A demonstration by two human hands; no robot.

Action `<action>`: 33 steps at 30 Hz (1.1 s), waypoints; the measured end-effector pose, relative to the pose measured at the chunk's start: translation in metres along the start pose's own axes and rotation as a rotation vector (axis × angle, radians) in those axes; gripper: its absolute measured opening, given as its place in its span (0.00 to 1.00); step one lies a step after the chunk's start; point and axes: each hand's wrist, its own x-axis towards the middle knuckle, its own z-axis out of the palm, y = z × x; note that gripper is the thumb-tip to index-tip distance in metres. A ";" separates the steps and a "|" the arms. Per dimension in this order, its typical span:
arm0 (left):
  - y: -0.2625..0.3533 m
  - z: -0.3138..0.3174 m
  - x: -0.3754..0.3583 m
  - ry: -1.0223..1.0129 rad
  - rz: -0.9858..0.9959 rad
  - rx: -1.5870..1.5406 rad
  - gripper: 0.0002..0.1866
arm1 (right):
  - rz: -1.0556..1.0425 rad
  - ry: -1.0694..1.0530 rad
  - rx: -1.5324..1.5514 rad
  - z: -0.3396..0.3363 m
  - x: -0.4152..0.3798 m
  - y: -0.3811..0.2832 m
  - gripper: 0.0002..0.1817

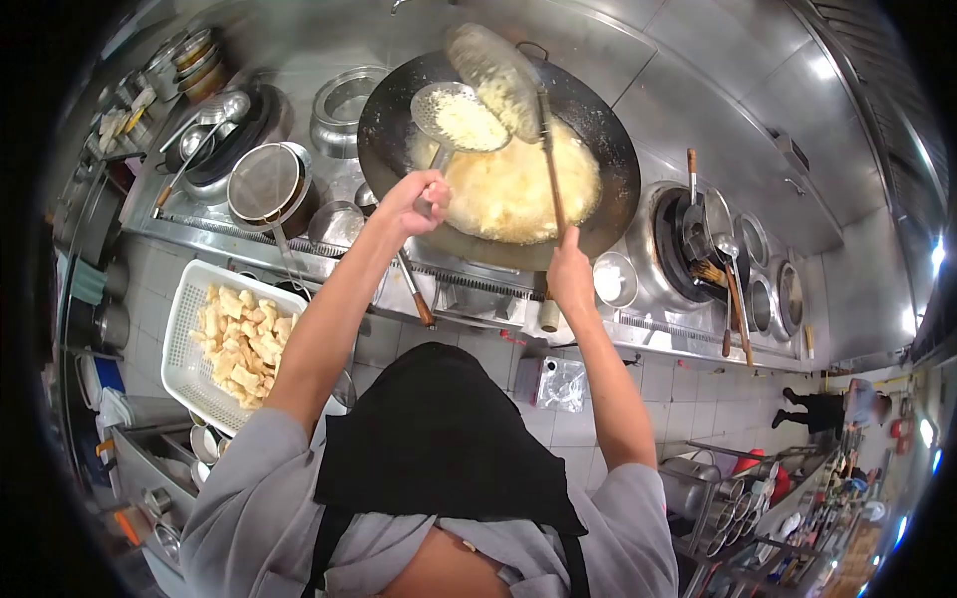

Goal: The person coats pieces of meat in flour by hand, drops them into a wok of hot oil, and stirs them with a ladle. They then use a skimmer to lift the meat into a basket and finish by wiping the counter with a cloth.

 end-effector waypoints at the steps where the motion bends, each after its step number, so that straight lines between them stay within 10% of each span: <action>1: 0.000 0.004 0.004 -0.028 -0.030 -0.037 0.13 | 0.005 0.003 -0.002 -0.002 -0.001 -0.003 0.16; 11: -0.006 -0.020 -0.033 -0.271 -0.074 -0.344 0.11 | -0.173 0.258 0.212 -0.060 0.005 0.040 0.15; 21: 0.038 0.003 -0.076 -0.418 0.057 -0.285 0.03 | 0.217 0.127 0.031 -0.056 0.096 0.105 0.13; 33: 0.044 0.028 -0.081 -0.249 0.067 -0.097 0.11 | 0.579 -1.096 1.213 0.062 0.175 0.074 0.13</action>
